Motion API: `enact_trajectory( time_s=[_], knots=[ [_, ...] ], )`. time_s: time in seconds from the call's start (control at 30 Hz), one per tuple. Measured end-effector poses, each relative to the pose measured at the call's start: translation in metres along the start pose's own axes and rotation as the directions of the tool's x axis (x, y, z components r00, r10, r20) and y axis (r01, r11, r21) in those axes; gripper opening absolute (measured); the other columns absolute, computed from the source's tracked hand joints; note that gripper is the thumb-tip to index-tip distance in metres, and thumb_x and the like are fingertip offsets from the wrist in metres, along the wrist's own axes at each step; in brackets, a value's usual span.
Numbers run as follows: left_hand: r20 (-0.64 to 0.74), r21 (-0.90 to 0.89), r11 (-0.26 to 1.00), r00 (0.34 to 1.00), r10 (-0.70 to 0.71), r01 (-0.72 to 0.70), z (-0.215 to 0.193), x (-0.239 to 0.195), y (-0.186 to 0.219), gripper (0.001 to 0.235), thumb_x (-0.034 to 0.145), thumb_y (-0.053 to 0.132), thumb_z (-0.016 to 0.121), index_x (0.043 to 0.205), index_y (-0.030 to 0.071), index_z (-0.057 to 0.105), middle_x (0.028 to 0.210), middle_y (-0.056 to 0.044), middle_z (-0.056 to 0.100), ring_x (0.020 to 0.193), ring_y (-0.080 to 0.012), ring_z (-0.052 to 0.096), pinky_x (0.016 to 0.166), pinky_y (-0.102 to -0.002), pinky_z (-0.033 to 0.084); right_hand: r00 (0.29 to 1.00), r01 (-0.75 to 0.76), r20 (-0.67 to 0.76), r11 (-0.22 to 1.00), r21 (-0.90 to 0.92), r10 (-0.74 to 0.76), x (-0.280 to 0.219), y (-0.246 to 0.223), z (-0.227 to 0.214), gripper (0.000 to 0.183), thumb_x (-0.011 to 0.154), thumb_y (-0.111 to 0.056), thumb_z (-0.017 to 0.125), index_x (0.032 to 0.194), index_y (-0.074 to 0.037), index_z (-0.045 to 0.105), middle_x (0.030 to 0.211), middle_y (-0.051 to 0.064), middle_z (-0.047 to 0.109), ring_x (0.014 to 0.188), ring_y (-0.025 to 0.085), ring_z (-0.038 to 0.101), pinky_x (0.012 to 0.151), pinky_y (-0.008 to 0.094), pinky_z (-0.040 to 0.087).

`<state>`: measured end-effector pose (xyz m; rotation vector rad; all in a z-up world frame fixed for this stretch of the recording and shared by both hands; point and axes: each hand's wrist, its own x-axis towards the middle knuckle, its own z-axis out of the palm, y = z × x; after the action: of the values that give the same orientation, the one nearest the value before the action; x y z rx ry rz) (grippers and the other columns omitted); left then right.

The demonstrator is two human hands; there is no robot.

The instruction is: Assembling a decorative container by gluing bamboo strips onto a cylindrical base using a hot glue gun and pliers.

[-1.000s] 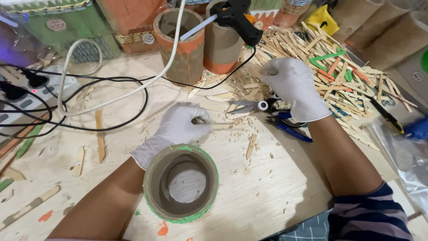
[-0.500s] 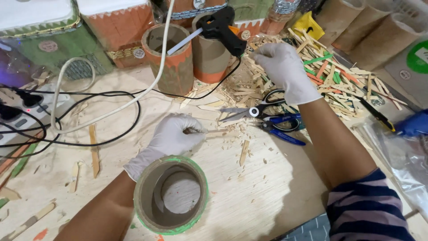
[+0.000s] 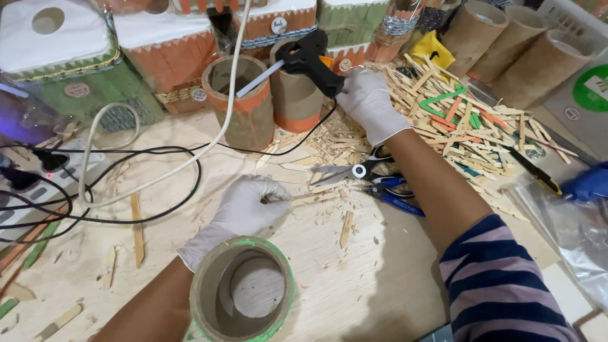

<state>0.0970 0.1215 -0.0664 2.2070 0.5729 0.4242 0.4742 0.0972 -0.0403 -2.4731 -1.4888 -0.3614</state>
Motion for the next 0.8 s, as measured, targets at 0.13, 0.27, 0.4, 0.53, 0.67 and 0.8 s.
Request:
enact_trajectory(
  time_s=[0.13, 0.27, 0.4, 0.53, 0.67, 0.8],
  knots=[
    [-0.006, 0.022, 1.0, 1.0, -0.007, 0.007, -0.002, -0.001, 0.003, 0.013, 0.066, 0.03, 0.085, 0.077, 0.025, 0.08, 0.07, 0.0, 0.072, 0.074, -0.0193, 0.069, 0.078, -0.028, 0.052, 0.992, -0.128, -0.011, 0.991, -0.047, 0.128, 0.021, -0.003, 0.003, 0.032, 0.076, -0.047, 0.071, 0.084, -0.016, 0.074, 0.072, 0.001, 0.073, 0.079, 0.027, 0.076, 0.073, 0.039, 0.06],
    [0.011, 0.005, 1.0, 1.0, -0.013, 0.013, -0.004, -0.001, 0.006, 0.012, 0.067, 0.03, 0.086, 0.078, 0.026, 0.08, 0.07, 0.001, 0.071, 0.075, -0.0186, 0.069, 0.078, -0.027, 0.052, 0.996, -0.088, 0.005, 0.99, -0.108, 0.089, 0.009, -0.011, 0.004, 0.037, 0.073, -0.049, 0.071, 0.089, -0.016, 0.076, 0.079, 0.004, 0.074, 0.085, 0.031, 0.077, 0.075, 0.044, 0.061],
    [0.019, 0.004, 0.999, 0.999, -0.036, 0.036, -0.008, -0.001, 0.011, 0.014, 0.068, 0.029, 0.085, 0.08, 0.024, 0.081, 0.075, -0.003, 0.073, 0.079, -0.0234, 0.069, 0.079, -0.029, 0.053, 0.989, -0.01, 0.14, 0.974, -0.228, 0.043, 0.001, -0.007, 0.009, 0.038, 0.075, -0.053, 0.064, 0.089, -0.021, 0.08, 0.085, 0.002, 0.076, 0.089, 0.028, 0.077, 0.077, 0.041, 0.059],
    [0.04, 0.023, 0.998, 0.998, -0.057, 0.057, -0.009, -0.001, 0.013, 0.014, 0.068, 0.032, 0.085, 0.08, 0.026, 0.081, 0.074, -0.001, 0.073, 0.08, -0.022, 0.069, 0.08, -0.029, 0.054, 0.974, -0.008, 0.223, 0.997, -0.07, 0.023, -0.016, -0.006, 0.0, 0.027, 0.079, -0.049, 0.064, 0.084, -0.026, 0.079, 0.085, 0.003, 0.078, 0.097, 0.03, 0.076, 0.081, 0.042, 0.058],
    [0.037, -0.02, 0.998, 0.998, -0.054, 0.055, -0.013, -0.002, 0.018, 0.013, 0.068, 0.028, 0.084, 0.08, 0.023, 0.081, 0.074, -0.003, 0.072, 0.079, -0.0232, 0.071, 0.077, -0.03, 0.056, 0.99, -0.072, 0.134, 0.983, 0.169, 0.05, -0.039, -0.026, -0.034, 0.018, 0.086, -0.042, 0.069, 0.094, -0.026, 0.073, 0.094, 0.001, 0.074, 0.105, 0.028, 0.071, 0.093, 0.043, 0.049],
    [0.069, -0.063, 0.973, 0.973, -0.219, 0.224, -0.023, -0.003, 0.047, 0.011, 0.071, 0.02, 0.078, 0.08, 0.02, 0.084, 0.076, 0.007, 0.075, 0.068, -0.0058, 0.067, 0.069, -0.023, 0.054, 0.98, -0.198, 0.132, 0.736, 0.647, 0.148, -0.072, -0.081, -0.13, 0.011, 0.101, -0.008, 0.065, 0.097, -0.019, 0.064, 0.097, -0.003, 0.068, 0.098, 0.015, 0.059, 0.091, 0.032, 0.042]
  ],
)
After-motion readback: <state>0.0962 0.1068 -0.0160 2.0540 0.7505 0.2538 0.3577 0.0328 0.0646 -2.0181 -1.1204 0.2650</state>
